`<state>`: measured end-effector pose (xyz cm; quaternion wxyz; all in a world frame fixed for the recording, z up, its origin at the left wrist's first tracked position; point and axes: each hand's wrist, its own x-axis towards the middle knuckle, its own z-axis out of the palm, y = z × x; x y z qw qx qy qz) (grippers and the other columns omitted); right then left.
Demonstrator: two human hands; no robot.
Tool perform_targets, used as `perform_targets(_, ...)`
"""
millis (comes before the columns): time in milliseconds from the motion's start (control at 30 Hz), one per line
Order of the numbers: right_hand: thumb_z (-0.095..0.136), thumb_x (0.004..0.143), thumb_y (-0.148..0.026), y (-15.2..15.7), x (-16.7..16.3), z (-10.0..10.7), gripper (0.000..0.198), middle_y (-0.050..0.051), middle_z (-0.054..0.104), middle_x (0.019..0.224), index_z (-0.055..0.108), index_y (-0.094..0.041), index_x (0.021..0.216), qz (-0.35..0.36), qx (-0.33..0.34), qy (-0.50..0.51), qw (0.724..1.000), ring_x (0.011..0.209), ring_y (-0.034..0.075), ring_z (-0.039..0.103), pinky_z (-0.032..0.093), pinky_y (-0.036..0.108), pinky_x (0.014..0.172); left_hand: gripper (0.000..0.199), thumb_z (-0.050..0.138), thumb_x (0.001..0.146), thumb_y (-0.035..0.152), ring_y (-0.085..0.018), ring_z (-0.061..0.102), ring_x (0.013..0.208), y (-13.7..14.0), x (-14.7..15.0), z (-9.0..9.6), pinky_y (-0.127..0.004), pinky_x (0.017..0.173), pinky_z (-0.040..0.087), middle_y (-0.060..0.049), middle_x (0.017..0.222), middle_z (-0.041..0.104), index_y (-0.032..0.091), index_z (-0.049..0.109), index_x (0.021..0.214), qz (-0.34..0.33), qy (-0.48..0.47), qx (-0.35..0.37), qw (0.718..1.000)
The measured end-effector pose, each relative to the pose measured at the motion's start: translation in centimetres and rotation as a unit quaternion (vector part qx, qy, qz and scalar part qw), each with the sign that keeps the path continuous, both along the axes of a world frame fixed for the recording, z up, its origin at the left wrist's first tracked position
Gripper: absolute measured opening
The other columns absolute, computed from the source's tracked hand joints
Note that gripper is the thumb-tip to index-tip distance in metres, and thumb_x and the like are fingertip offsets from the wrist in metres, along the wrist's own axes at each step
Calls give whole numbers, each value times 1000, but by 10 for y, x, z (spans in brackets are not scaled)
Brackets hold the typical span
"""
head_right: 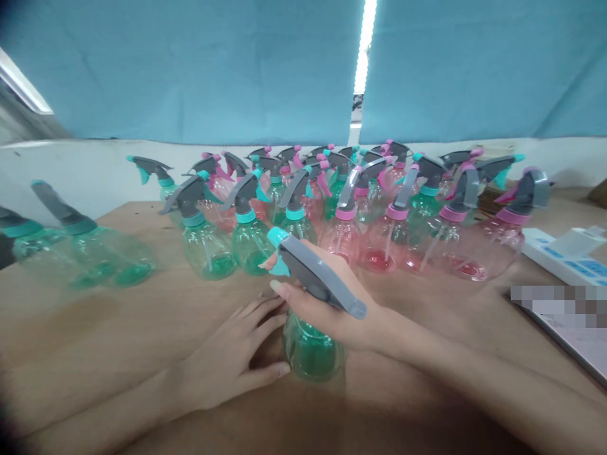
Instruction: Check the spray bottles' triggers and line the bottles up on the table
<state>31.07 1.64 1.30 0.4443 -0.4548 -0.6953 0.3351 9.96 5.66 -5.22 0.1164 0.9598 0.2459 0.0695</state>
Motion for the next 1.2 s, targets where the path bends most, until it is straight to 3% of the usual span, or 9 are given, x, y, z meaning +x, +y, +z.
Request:
perform_targets(167, 53, 87, -48, -4, 1, -2, 24, -1, 61, 76, 58, -24, 90, -26, -16, -6, 1000, 65, 13, 59, 51, 24, 59, 64, 52, 89, 58, -32, 29, 137, 1, 0, 1, -50, 108, 29, -14, 149, 35, 18, 43, 138, -1, 4, -5, 1000)
perform_targets(300, 53, 88, -49, -6, 4, -8, 27, 0, 67, 87, 61, -24, 92, -38, -31, -16, 999, 77, 13, 63, 54, 24, 70, 64, 52, 89, 58, -32, 29, 137, 0, 0, 0, -49, 108, 29, -14, 149, 35, 17, 44, 138, 3, 9, -4, 1000)
perform_targets(400, 52, 89, -49, -8, 6, -6, 26, -1, 65, 84, 60, -25, 89, -44, -17, -24, 999, 81, 13, 64, 53, 23, 74, 66, 53, 89, 58, -33, 29, 137, 0, 0, 0, -50, 108, 29, -14, 149, 34, 17, 43, 139, 4, 11, -4, 1000)
perform_targets(600, 52, 87, -53, -4, 6, 6, 30, -2, 53, 64, 57, -25, 75, -44, 24, -35, 998, 57, 13, 53, 46, 25, 51, 65, 52, 89, 58, -34, 30, 136, -1, 0, 2, -51, 107, 29, -15, 149, 34, 17, 43, 139, 9, 9, -14, 1000)
perform_targets(800, 55, 87, -46, 2, 4, -8, 22, 0, 61, 80, 61, -26, 93, -50, 5, 56, 997, 69, 15, 59, 51, 27, 63, 67, 52, 89, 59, -34, 29, 137, -1, 0, 2, -52, 107, 28, -15, 150, 33, 17, 40, 141, 9, 8, -15, 1000)
perform_targets(967, 57, 87, -36, -3, 0, -7, 16, 0, 62, 83, 63, -25, 97, -23, 10, 57, 998, 70, 12, 60, 51, 25, 65, 66, 54, 89, 57, -34, 28, 137, -1, 1, 3, -52, 108, 28, -16, 150, 33, 16, 42, 139, 9, 14, -17, 1000)
perform_targets(1200, 56, 87, -37, -1, 2, -8, 33, 1, 63, 85, 59, -26, 118, 6, -14, 62, 998, 77, 15, 61, 52, 31, 74, 67, 54, 89, 56, -34, 28, 137, -1, 1, 3, -50, 109, 27, -16, 149, 33, 14, 42, 140, 9, 14, -16, 1000)
